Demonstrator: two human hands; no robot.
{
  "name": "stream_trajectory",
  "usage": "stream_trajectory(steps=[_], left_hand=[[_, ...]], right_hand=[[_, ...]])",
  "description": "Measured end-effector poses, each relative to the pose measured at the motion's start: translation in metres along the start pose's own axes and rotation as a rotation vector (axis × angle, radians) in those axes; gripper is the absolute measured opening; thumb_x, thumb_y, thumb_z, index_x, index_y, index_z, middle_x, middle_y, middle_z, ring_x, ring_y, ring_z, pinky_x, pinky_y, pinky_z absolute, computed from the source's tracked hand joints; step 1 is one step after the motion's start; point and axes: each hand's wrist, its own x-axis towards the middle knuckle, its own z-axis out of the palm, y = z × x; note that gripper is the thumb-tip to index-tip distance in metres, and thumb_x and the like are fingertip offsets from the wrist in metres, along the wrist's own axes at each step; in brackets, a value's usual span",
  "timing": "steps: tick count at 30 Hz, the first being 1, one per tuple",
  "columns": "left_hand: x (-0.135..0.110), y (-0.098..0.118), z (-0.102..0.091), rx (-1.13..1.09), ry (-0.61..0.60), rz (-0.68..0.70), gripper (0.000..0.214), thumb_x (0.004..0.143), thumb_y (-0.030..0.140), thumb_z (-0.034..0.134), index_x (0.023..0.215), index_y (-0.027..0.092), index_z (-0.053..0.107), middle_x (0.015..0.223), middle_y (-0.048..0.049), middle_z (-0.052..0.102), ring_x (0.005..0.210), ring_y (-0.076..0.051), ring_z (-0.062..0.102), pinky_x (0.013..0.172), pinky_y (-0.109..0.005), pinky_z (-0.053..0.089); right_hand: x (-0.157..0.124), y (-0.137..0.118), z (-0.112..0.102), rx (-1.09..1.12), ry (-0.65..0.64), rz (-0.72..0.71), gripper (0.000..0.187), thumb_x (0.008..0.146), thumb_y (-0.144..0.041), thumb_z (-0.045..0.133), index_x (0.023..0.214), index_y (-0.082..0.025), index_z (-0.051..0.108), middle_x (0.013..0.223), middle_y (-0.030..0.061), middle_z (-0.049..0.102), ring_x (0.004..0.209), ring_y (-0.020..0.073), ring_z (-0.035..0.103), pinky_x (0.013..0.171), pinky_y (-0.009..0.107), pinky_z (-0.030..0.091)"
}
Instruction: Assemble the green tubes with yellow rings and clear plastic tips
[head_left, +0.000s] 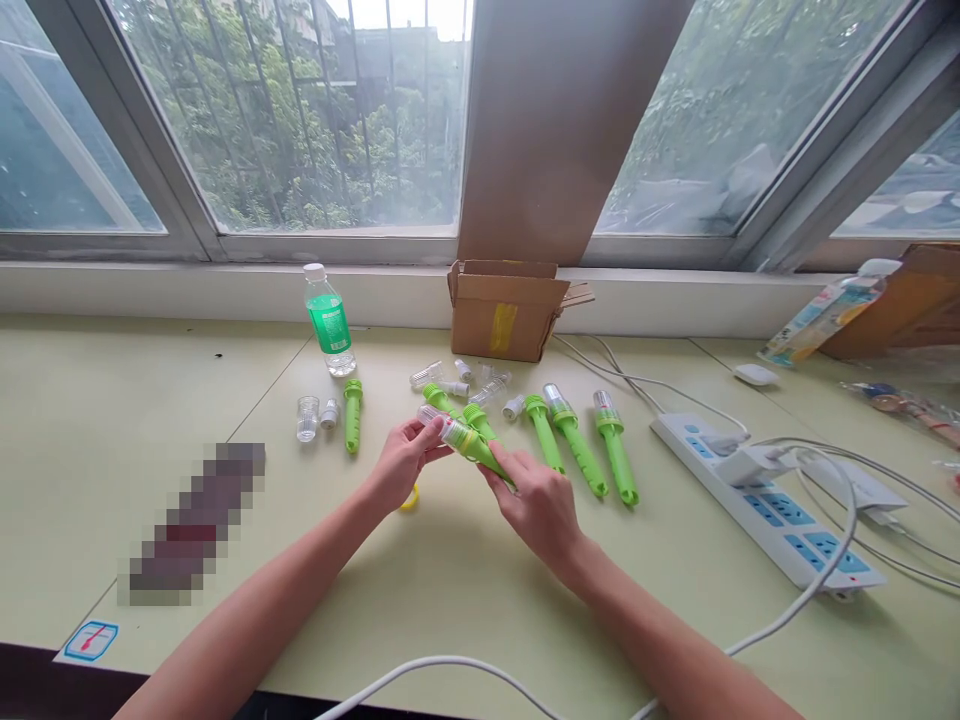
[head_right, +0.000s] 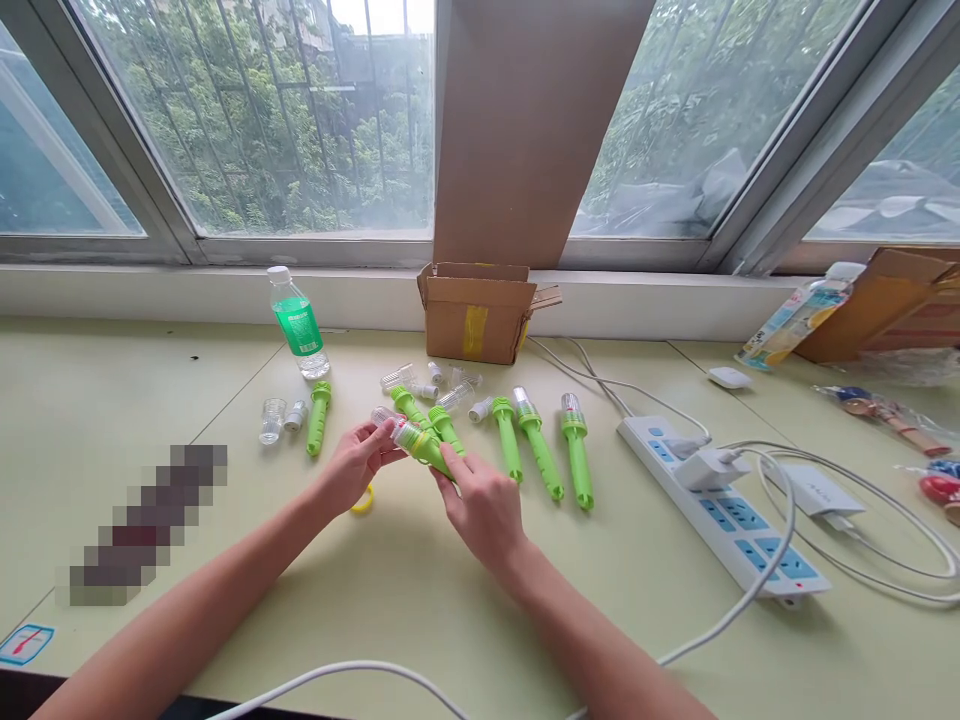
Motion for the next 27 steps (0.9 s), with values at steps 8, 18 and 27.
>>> stream_trajectory(steps=[8, 18, 27], left_hand=[[-0.001, 0.002, 0.001, -0.018, 0.004, 0.009, 0.032, 0.078, 0.04, 0.069, 0.094, 0.012, 0.066, 0.091, -0.0095, 0.072, 0.094, -0.024, 0.066, 0.088, -0.038, 0.049], [-0.001, -0.005, 0.002, -0.02, 0.058, -0.048, 0.038, 0.08, 0.039, 0.067, 0.107, 0.014, 0.06, 0.1, -0.0111, 0.071, 0.094, -0.023, 0.066, 0.091, -0.041, 0.047], [-0.005, 0.01, 0.005, -0.005, -0.007, -0.006, 0.026, 0.078, 0.035, 0.069, 0.089, 0.013, 0.061, 0.093, -0.0107, 0.072, 0.09, -0.026, 0.067, 0.078, -0.036, 0.051]], right_hand=[[0.003, -0.023, -0.014, 0.577, -0.292, 0.23, 0.031, 0.092, -0.043, 0.044, 0.101, -0.023, 0.065, 0.058, -0.0001, 0.056, 0.043, 0.0134, 0.041, 0.042, 0.025, 0.028], [-0.002, -0.016, 0.001, 0.275, -0.1, 0.128, 0.031, 0.09, -0.037, 0.048, 0.112, -0.02, 0.064, 0.076, 0.0076, 0.068, 0.062, 0.0207, 0.058, 0.055, 0.028, 0.041], [0.003, -0.026, -0.012, 0.88, -0.298, 0.32, 0.034, 0.085, -0.044, 0.056, 0.109, -0.021, 0.066, 0.074, 0.0052, 0.064, 0.058, 0.0166, 0.056, 0.045, 0.025, 0.04]])
